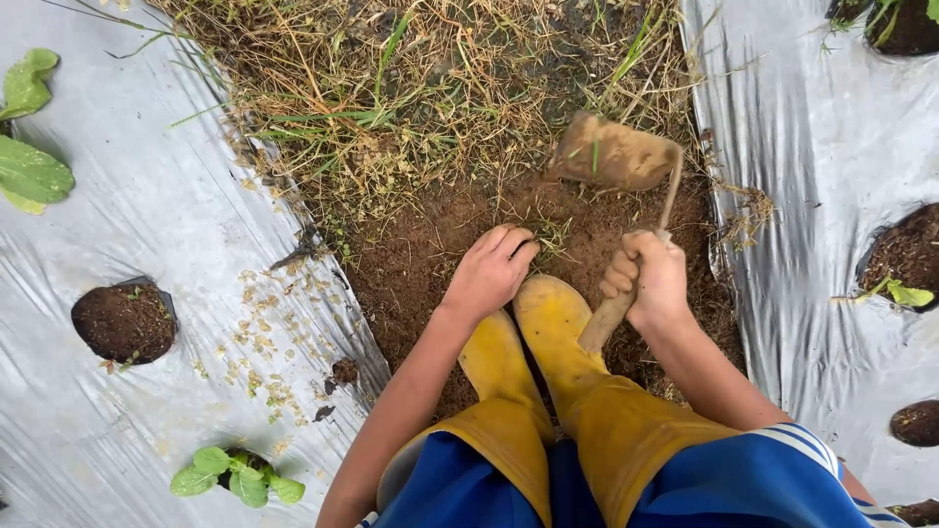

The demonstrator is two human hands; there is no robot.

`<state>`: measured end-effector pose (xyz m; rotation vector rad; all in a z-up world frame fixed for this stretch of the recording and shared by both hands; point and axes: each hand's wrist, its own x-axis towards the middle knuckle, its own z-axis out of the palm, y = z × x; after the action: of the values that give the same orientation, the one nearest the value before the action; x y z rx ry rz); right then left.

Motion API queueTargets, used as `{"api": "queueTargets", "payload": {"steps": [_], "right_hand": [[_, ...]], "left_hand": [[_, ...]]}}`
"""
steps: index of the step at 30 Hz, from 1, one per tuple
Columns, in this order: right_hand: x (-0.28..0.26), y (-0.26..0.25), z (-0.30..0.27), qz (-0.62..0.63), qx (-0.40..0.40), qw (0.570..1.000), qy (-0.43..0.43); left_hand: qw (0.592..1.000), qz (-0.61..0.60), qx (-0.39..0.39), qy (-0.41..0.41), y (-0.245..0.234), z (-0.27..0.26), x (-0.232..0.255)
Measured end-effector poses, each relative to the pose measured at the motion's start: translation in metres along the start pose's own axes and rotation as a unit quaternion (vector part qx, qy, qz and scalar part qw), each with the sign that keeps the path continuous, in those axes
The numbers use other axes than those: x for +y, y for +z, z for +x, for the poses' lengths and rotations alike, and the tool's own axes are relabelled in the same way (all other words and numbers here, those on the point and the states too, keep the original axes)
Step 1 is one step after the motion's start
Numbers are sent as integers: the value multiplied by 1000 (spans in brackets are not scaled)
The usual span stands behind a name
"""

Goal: The person uses a small hand hoe to scrape and remove weeds and dry grass from the soil between rows of plants. They work along a strip of ground covered with white plastic mulch, clearing the area around small green seedlings.

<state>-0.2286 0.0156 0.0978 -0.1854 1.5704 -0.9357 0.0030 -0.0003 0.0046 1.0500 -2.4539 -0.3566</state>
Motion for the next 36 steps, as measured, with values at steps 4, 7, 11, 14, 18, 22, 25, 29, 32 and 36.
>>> {"api": "queueTargets", "payload": {"steps": [4,7,11,14,18,22,25,29,32,36], "right_hand": [[-25,-1,4,79,40,995,-36],[5,8,-10,27,46,998,-29],[30,27,-25,-25,-34,993,110],[11,41,-10,0,-36,995,90],[-20,51,24,47,-34,998,-8],[6,60,14,0,-37,999,8],[23,52,-4,-78,-68,991,87],[4,50,1,-105,-101,986,87],[-16,61,19,-99,-114,986,64],[-31,90,32,-186,-198,961,46]], "left_hand": [[1000,-3,-13,-14,-17,-1,8],[999,-21,-15,-27,-47,12,11],[979,-55,-23,-193,-73,-12,0],[919,-124,-106,-358,-109,-31,-7],[835,-190,-310,-414,-129,-28,-1],[847,-196,-283,-404,-97,-20,9],[861,-181,-254,-402,-70,-20,10],[866,-222,-190,-407,-59,-12,12],[876,-233,-150,-395,-60,1,14],[895,-207,-150,-366,-61,-1,18]]}}
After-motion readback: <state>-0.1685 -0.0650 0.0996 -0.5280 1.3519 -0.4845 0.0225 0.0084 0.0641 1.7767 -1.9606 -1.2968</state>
